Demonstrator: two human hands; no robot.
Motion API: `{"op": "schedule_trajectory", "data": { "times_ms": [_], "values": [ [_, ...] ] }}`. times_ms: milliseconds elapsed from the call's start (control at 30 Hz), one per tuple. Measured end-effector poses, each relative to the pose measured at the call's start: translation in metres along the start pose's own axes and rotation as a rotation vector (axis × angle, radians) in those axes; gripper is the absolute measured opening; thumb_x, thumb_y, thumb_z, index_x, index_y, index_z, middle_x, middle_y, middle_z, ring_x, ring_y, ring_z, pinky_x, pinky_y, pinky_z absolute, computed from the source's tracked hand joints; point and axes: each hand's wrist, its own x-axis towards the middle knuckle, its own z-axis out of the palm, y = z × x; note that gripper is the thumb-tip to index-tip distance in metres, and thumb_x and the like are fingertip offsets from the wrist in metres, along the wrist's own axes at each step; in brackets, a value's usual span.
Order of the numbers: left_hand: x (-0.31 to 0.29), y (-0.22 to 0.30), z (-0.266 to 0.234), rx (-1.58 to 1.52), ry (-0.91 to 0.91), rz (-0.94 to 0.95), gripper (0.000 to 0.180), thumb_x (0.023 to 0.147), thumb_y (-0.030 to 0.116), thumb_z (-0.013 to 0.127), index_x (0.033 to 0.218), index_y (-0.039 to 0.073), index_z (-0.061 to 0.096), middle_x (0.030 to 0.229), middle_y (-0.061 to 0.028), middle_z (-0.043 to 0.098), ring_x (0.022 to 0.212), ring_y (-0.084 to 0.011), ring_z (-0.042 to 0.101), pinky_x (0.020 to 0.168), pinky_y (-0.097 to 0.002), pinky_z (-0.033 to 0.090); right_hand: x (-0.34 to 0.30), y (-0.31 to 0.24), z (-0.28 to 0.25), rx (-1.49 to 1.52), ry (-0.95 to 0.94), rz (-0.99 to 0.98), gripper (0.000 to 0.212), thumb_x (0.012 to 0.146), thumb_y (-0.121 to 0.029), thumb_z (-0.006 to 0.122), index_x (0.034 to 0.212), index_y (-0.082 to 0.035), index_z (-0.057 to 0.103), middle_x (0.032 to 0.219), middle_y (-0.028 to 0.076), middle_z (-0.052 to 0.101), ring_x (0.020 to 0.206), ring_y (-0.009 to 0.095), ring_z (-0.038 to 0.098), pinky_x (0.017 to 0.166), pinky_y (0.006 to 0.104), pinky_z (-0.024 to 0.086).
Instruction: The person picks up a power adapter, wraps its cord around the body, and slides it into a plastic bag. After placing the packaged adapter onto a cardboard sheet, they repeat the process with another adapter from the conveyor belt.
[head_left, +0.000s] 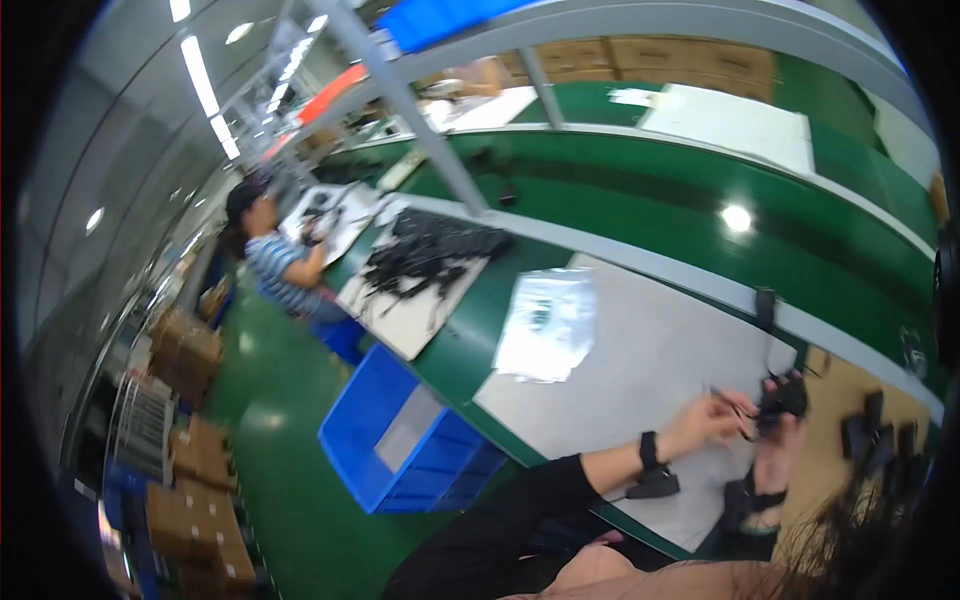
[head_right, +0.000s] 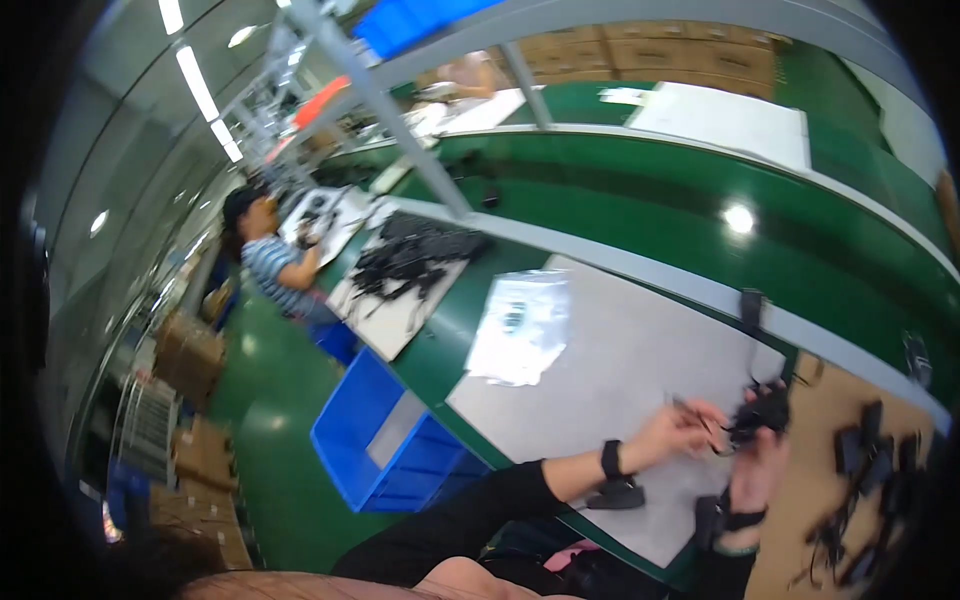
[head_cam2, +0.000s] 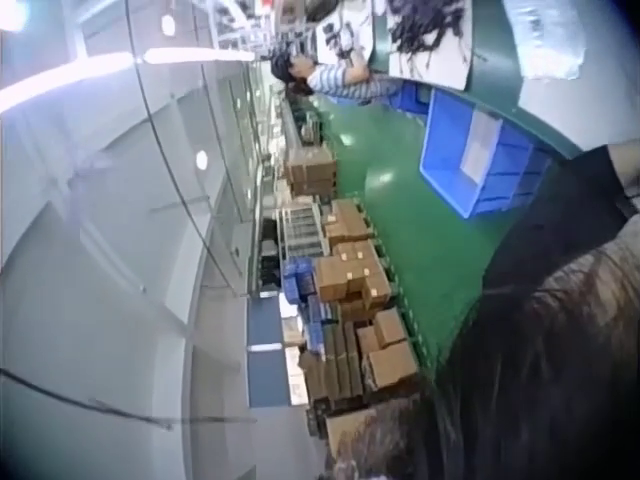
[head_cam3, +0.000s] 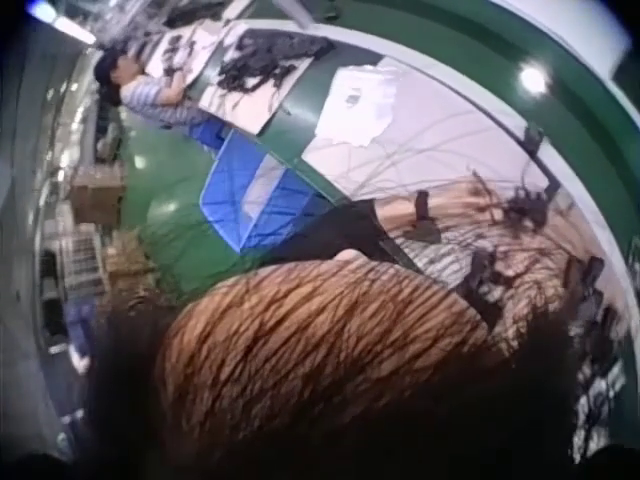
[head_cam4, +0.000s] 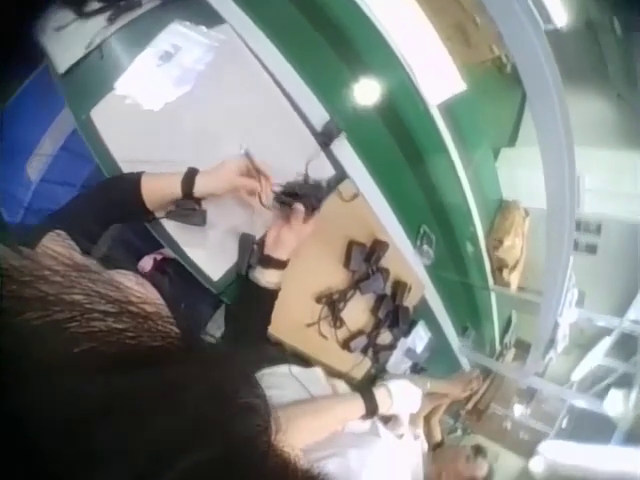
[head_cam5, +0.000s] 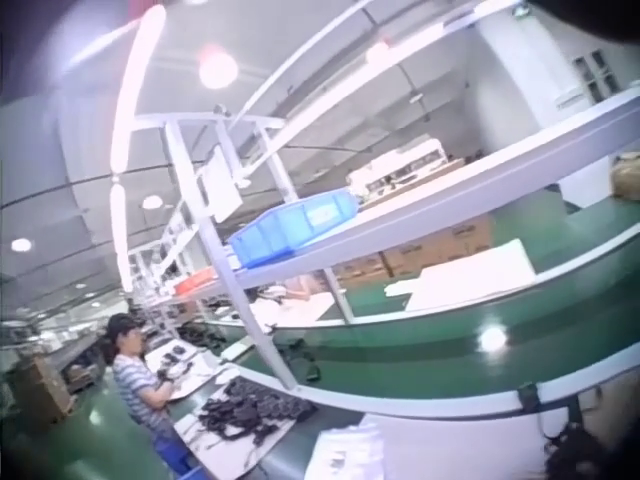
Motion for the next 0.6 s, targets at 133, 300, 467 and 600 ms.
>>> {"op": "schedule_trajectory", "data": {
  "times_ms": [133, 300, 467, 600],
  "values": [
    [-0.008, 0.001, -0.031, 0.166, 0.286, -0.095, 0.017, 0.091, 0.019, 0.051, 0.095, 0.005, 0.06, 0.077, 0.0023, 0.059, 0.069, -0.0061, 0.054, 0.06, -0.0203, 0.043, 0.005, 0.012, 0.042, -0.339, 0.019, 0.028, 0.079, 0.065, -0.002, 0.07, 0.135, -0.003, 0.034, 0.121, 0.011, 0.049, 0.106, 0.021, 0.053, 0.092, 0.0316, 0.042],
    [0.005, 0.009, -0.01, 0.989, 0.258, 0.543, 0.01, 0.087, 0.014, 0.053, 0.091, 0.006, 0.058, 0.076, -0.0055, 0.055, 0.06, -0.0239, 0.055, 0.055, -0.0315, 0.044, 0.001, 0.006, 0.036, -0.307, 0.035, 0.041, 0.075, 0.073, 0.0, 0.067, 0.138, -0.003, 0.03, 0.122, 0.008, 0.049, 0.104, 0.014, 0.05, 0.091, 0.0274, 0.041],
    [-0.002, 0.013, 0.0, 1.329, 0.214, 0.478, 0.007, 0.084, 0.015, 0.052, 0.083, 0.009, 0.053, 0.075, -0.0076, 0.052, 0.06, -0.03, 0.054, 0.051, -0.0366, 0.043, -0.013, 0.012, 0.035, -0.276, 0.027, 0.094, 0.063, 0.085, -0.008, 0.057, 0.139, -0.003, 0.025, 0.127, 0.007, 0.044, 0.111, 0.013, 0.045, 0.094, 0.0249, 0.037],
    [-0.008, 0.013, 0.001, 1.466, 0.176, 0.461, 0.008, 0.084, 0.015, 0.051, 0.081, 0.008, 0.051, 0.075, -0.0074, 0.053, 0.059, -0.0302, 0.055, 0.049, -0.0388, 0.042, -0.017, 0.032, 0.036, -0.248, 0.049, 0.179, 0.057, 0.091, -0.014, 0.051, 0.139, -0.003, 0.024, 0.129, 0.006, 0.042, 0.112, 0.012, 0.044, 0.094, 0.024, 0.036]
  ]
}}
